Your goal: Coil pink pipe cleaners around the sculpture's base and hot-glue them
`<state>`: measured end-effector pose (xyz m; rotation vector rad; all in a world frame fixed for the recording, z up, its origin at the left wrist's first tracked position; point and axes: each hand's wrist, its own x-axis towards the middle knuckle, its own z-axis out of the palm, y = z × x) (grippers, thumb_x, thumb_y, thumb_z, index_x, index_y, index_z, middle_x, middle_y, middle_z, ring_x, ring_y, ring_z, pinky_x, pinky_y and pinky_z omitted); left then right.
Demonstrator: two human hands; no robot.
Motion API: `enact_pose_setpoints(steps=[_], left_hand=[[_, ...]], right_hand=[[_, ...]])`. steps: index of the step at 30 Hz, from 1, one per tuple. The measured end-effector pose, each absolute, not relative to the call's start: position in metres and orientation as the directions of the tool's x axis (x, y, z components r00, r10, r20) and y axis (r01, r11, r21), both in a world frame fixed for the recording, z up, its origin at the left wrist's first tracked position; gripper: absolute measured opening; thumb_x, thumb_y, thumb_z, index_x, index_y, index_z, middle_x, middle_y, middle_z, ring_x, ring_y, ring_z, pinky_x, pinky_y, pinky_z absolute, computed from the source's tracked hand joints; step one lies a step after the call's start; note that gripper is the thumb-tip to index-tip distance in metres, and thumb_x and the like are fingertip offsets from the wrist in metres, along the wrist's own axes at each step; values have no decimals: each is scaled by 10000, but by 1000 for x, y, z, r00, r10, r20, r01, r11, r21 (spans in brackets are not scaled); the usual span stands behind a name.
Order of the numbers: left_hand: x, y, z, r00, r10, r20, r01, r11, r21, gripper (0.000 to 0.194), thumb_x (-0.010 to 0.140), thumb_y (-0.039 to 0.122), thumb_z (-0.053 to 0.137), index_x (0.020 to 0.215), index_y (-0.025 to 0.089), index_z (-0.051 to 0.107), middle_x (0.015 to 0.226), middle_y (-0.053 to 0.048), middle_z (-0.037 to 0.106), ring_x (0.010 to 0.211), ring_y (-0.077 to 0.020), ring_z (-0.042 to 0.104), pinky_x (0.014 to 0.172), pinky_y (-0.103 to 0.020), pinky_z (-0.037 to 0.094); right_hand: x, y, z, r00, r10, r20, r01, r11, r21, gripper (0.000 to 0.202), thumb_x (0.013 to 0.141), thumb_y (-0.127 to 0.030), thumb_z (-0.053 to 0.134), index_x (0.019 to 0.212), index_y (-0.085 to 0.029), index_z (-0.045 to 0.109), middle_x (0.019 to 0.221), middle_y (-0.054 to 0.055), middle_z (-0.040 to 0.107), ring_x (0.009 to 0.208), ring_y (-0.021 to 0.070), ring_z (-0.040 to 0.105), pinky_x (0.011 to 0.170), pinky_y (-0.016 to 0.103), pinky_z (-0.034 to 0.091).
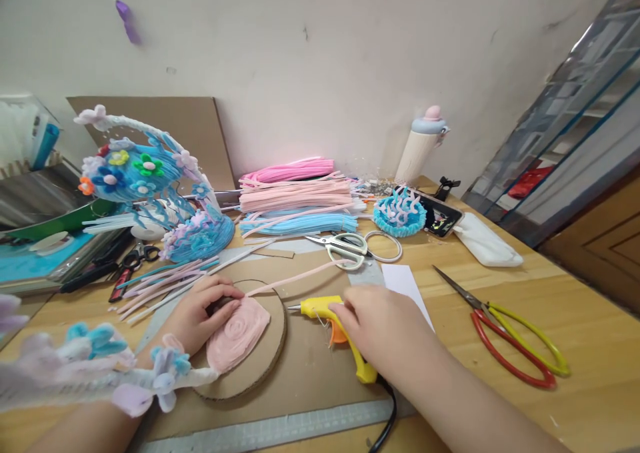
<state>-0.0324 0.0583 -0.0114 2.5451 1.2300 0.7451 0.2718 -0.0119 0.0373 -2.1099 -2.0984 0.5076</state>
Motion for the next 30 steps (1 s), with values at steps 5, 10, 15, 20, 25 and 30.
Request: enact_pose_setpoints(steps=[5, 10, 15, 20, 25, 30], left_hand=[[-33, 58, -11, 527, 778, 343, 666, -628, 402, 173, 872, 286, 527, 879, 224, 688, 884, -43, 637, 859, -181, 596, 784, -305, 481], [-32, 57, -11, 524, 780, 341, 671, -625, 398, 171, 870, 280, 529, 879, 220, 689, 875, -47, 634, 860, -187, 594, 780, -317, 478], [-32, 58, -11, 524, 780, 343, 674, -625, 392, 178, 872, 284, 525, 876, 220, 691, 865, -47, 632, 867, -193, 593, 778, -320, 473], [-33, 58, -11, 528, 776, 344, 672, -630, 388, 180, 869, 282, 523, 870, 226, 693, 876, -43, 630, 873, -189, 594, 787, -313, 474], [-33, 58, -11, 532, 772, 347, 673, -635, 380, 182, 871, 283, 522, 866, 230, 696, 886, -43, 625, 864, -186, 595, 781, -308, 479], [-34, 58, -11, 548, 758, 353, 669, -651, 360, 186, 880, 272, 519, 868, 227, 699, 882, -43, 618, 841, -177, 593, 762, -301, 478]], right_hand=[[247, 31, 39, -388, 895, 221, 816, 445, -368, 296, 851, -133, 516, 1118, -204, 624, 1153, 84, 641, 1080, 242, 546, 940, 386, 358], [236, 67, 24, -604, 797, 18, 733, 565, -379, 454, 824, -113, 569, 1260, -236, 551, 1103, 56, 677, 1009, 198, 602, 886, 331, 398], [225, 65, 44, -632, 775, 20, 728, 602, -329, 311, 885, -143, 495, 1142, -248, 635, 1033, 52, 679, 927, 201, 627, 724, 272, 414], [210, 45, 64, -694, 717, -72, 719, 694, -20, 392, 814, -95, 544, 1144, -287, 633, 828, 38, 685, 730, 220, 663, 549, 262, 365], [196, 28, 70, -591, 794, -144, 804, 594, -26, 264, 817, -93, 530, 1000, -241, 651, 843, 36, 714, 708, 226, 686, 544, 268, 408], [190, 15, 71, -428, 890, -157, 904, 419, -87, 175, 905, -200, 475, 959, -235, 638, 824, 60, 727, 720, 240, 695, 559, 283, 435]])
